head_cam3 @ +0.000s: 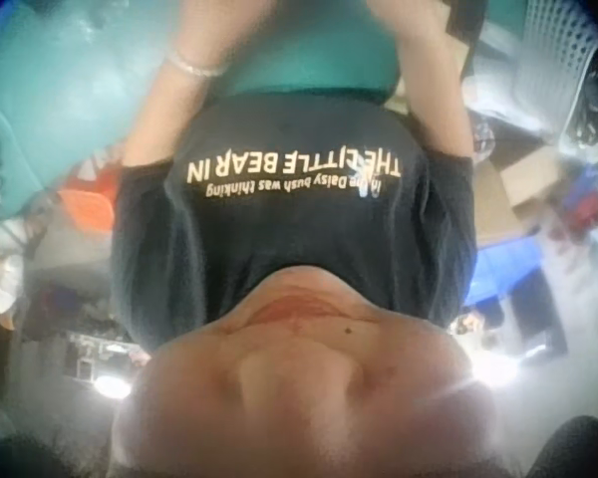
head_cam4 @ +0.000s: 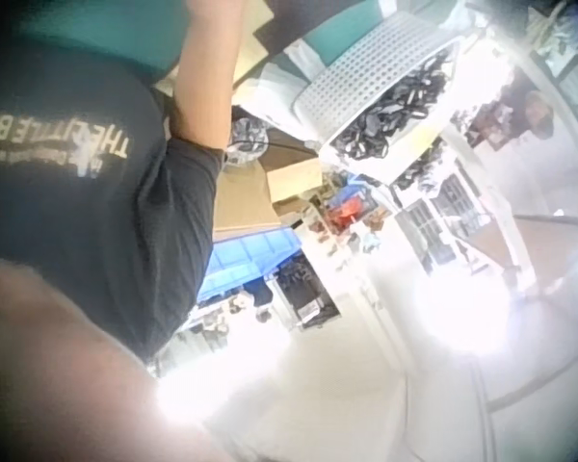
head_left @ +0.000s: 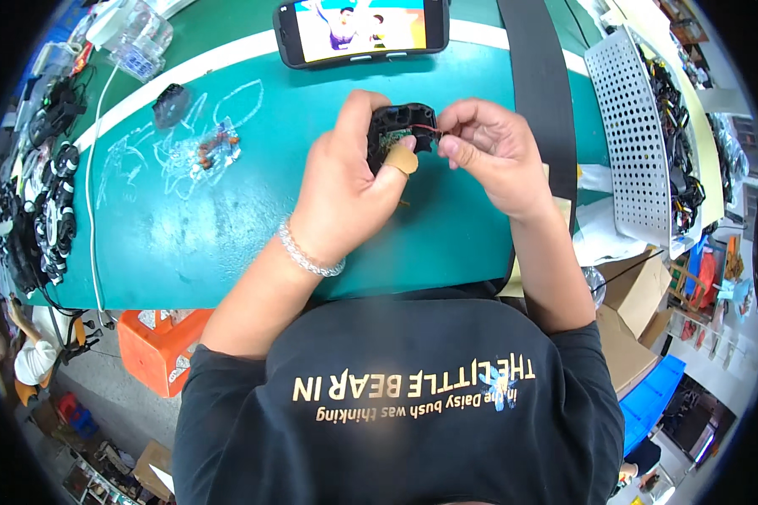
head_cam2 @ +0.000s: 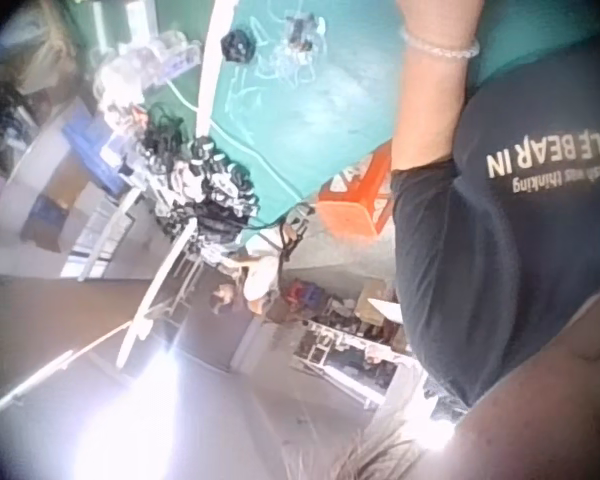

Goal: The person assembles small electronic devices at a workbench. They open device casings, insert batteries, connect wires, and secure components with tape. The person handles multiple units one at a time, placing finished items into a white basket.

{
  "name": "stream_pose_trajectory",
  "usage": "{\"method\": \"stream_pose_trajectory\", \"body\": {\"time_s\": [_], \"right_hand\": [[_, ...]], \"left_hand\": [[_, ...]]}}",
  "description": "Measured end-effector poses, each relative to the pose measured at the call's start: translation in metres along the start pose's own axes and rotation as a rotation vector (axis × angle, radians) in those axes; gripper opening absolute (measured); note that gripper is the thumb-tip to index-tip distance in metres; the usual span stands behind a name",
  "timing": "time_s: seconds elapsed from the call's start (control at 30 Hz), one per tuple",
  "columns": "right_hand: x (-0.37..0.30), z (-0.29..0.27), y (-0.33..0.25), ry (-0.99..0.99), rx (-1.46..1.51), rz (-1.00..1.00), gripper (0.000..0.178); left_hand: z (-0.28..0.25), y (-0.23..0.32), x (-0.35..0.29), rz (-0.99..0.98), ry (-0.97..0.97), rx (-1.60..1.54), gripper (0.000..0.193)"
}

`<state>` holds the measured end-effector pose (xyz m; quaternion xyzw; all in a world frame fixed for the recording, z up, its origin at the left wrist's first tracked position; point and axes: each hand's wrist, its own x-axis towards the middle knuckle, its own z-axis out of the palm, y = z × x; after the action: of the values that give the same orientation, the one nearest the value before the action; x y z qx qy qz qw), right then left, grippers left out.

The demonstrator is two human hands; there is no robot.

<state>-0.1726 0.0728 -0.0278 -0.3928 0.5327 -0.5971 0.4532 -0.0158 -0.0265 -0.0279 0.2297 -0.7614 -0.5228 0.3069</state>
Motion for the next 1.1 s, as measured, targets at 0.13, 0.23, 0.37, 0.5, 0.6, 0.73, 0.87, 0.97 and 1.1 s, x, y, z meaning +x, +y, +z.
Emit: {"method": "stream_pose_trajectory", "body": {"time_s": [0.13, 0.23, 0.37, 0.5, 0.6, 0.73, 0.87, 0.97, 1.1], "right_hand": [[-0.001, 0.004, 0.002, 0.063, -0.035, -0.087, 0.014], [-0.002, 0.007, 0.004, 0.124, -0.140, -0.234, 0.012], [-0.004, 0.013, -0.011, 0.074, -0.418, -0.413, 0.013], [-0.002, 0.018, -0.025, -0.002, -0.689, -0.554, 0.016], [0.005, 0.016, -0.029, -0.014, -0.780, -0.611, 0.017], [0.007, 0.015, -0.026, 0.018, -0.781, -0.616, 0.017], [0.007, 0.018, -0.024, 0.056, -0.750, -0.618, 0.016], [0.007, 0.020, -0.025, 0.052, -0.751, -0.610, 0.015], [0.008, 0.021, -0.023, 0.056, -0.765, -0.621, 0.015]], "left_hand": [[-0.001, 0.003, 0.000, -0.055, -0.005, -0.005, 0.027], [-0.001, -0.001, 0.001, 0.005, 0.021, 0.023, 0.027], [-0.001, -0.001, 0.002, 0.018, 0.013, 0.007, 0.026], [-0.001, -0.004, 0.000, 0.044, -0.037, 0.037, 0.024], [-0.002, -0.004, -0.001, 0.025, -0.076, 0.011, 0.021], [-0.001, -0.001, -0.003, -0.043, -0.106, -0.071, 0.021], [-0.003, 0.001, -0.003, -0.032, -0.134, -0.027, 0.021], [-0.001, -0.002, -0.004, -0.011, -0.131, -0.007, 0.021], [-0.002, -0.002, -0.002, -0.014, -0.155, 0.031, 0.021]]}}
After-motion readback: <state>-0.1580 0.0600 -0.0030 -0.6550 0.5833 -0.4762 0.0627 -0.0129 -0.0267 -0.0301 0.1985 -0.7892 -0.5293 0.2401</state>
